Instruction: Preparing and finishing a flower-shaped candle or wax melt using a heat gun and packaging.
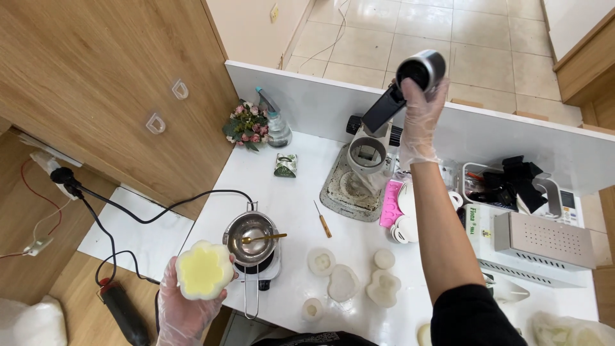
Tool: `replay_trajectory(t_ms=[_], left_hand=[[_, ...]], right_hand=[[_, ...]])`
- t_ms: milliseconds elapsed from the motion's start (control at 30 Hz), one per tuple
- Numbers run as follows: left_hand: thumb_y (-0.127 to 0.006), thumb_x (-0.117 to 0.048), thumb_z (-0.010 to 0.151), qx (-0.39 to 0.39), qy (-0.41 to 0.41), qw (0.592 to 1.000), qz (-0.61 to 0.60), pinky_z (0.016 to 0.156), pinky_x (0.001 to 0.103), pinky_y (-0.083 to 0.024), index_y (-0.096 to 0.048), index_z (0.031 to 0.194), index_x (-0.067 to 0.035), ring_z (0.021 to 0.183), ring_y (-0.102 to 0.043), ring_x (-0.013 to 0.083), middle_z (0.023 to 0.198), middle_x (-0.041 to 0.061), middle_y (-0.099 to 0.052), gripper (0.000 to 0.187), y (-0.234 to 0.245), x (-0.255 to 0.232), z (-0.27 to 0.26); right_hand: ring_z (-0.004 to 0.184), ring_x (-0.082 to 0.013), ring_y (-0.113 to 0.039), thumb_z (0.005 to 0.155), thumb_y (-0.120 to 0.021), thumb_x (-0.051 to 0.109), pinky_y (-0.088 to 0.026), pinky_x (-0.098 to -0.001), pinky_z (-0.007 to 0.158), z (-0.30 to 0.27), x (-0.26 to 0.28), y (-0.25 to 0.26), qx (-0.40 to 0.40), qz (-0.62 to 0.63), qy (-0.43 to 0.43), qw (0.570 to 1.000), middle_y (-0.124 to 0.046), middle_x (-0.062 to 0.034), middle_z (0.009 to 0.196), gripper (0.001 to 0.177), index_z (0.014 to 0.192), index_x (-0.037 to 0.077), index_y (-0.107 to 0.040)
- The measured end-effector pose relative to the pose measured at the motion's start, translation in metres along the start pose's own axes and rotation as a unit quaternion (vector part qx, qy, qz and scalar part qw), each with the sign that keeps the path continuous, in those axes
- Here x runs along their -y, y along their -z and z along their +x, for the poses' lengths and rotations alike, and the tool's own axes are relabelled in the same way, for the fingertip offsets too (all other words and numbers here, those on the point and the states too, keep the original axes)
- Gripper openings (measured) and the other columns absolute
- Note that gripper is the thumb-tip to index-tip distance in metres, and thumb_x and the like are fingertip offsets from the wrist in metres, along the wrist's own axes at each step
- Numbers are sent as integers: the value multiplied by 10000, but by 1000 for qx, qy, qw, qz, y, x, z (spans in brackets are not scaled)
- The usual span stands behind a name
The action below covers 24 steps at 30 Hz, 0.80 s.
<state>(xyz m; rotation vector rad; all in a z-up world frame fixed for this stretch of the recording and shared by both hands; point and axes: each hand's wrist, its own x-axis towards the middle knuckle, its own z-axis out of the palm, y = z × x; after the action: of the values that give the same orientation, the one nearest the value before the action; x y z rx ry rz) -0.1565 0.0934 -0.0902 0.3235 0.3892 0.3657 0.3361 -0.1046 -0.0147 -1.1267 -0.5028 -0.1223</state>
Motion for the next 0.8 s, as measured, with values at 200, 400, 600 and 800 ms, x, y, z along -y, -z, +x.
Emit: replay_trajectory(t_ms=[200, 400, 600, 800], left_hand=[[-505, -641, 1022, 84, 41, 994, -48, 707, 457, -647, -545, 1430, -97, 1035, -698, 406, 1298, 220, -642, 681, -44, 22, 33], [-499, -694, 943, 13, 88, 995, 35, 838, 468, -600, -536, 1426, -151, 1160, -651, 411, 1318, 151, -652, 727, -96, 52, 51], [-492, -639, 978, 131, 141, 981, 25, 964, 547, -565, -468, 1479, -127, 1261, -589, 433, 1407, 177, -575, 717, -88, 86, 74], [-576, -594, 966, 146, 139, 980, -8, 992, 562, -565, -416, 1511, -123, 1277, -586, 369, 1439, 173, -535, 738, -93, 91, 76]], right_hand=[[826, -268, -676, 879, -806, 227, -618, -455, 803, -94, 82, -23, 3, 157, -55, 986, -558, -96, 1038, 629, 1358, 46, -440], [1282, -363, -550, 720, -747, -74, -490, -440, 1092, -170, 131, -32, 184, -211, 35, 959, -510, -152, 1391, 923, 1528, 46, -315], [1300, -398, -604, 737, -725, -76, -498, -415, 1088, -199, 173, -34, 214, -465, 126, 849, -588, -220, 1407, 804, 1473, 39, -424], [1237, -371, -625, 764, -770, -35, -504, -427, 1055, -215, 182, -41, 187, -500, 145, 833, -620, -179, 1322, 667, 1363, 59, -492]])
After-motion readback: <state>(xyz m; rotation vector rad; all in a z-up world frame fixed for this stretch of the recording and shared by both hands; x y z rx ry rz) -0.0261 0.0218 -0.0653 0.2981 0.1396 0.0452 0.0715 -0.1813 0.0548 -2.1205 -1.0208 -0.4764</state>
